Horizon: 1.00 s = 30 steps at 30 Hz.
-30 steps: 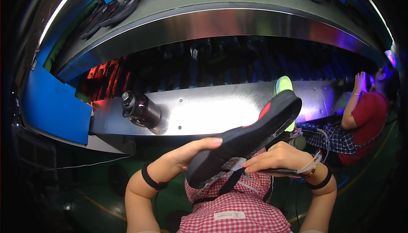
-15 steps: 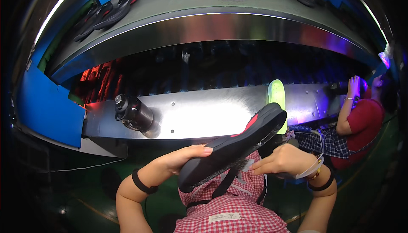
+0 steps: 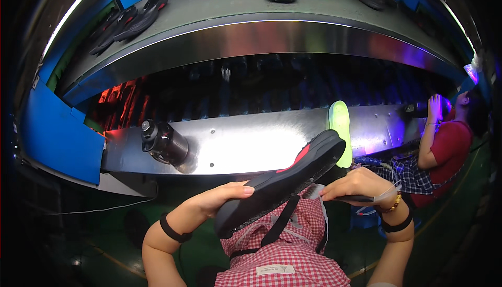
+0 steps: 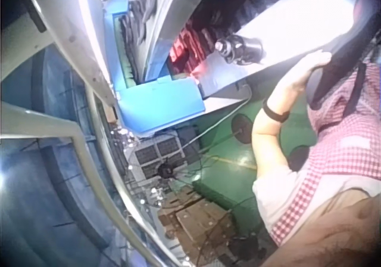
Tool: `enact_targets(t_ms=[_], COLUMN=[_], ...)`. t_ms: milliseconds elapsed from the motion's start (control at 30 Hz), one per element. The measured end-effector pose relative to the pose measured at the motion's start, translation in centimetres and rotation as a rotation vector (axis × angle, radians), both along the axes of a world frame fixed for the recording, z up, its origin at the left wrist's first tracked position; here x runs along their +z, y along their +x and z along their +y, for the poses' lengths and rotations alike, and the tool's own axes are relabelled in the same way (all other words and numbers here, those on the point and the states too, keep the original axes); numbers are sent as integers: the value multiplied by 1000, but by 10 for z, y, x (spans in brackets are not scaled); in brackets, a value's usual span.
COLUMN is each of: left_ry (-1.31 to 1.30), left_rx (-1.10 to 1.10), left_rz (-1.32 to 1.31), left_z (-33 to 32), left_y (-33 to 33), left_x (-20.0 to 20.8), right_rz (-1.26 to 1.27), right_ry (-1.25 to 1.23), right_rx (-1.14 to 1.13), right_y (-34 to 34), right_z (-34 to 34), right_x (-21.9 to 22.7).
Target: Applying adhesive to the edges and interior of shoe soles using a brush, then placing them onto a conveyor belt.
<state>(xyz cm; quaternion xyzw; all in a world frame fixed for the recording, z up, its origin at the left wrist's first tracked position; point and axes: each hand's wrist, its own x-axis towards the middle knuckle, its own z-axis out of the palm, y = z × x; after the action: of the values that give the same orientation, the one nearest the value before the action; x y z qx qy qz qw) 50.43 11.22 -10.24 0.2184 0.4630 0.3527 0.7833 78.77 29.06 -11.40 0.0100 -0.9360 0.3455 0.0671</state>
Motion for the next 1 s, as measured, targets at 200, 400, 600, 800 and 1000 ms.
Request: enact_targets(t_ms=[200,400,600,800,1000], left_ry=[109,-11,18,126,114], left_rx=[-6,103,349,396,401], left_rz=[58,-53,-396,-389,-439], left_z=[0,8,35,36,44], left_y=[2,-3,17,20,16], left_x=[3,-1,-40,-52,-70], right_rz=[125,-22,279,216,404], right_ry=[-212,-227,-580,-790,-872], right_rx=[-86,-51,-39,-388,-599], right_y=[4,11,-43,-38,-30], right_z=[13,24,-16,-3,25], right_x=[-15,-1,-24,-36,-52])
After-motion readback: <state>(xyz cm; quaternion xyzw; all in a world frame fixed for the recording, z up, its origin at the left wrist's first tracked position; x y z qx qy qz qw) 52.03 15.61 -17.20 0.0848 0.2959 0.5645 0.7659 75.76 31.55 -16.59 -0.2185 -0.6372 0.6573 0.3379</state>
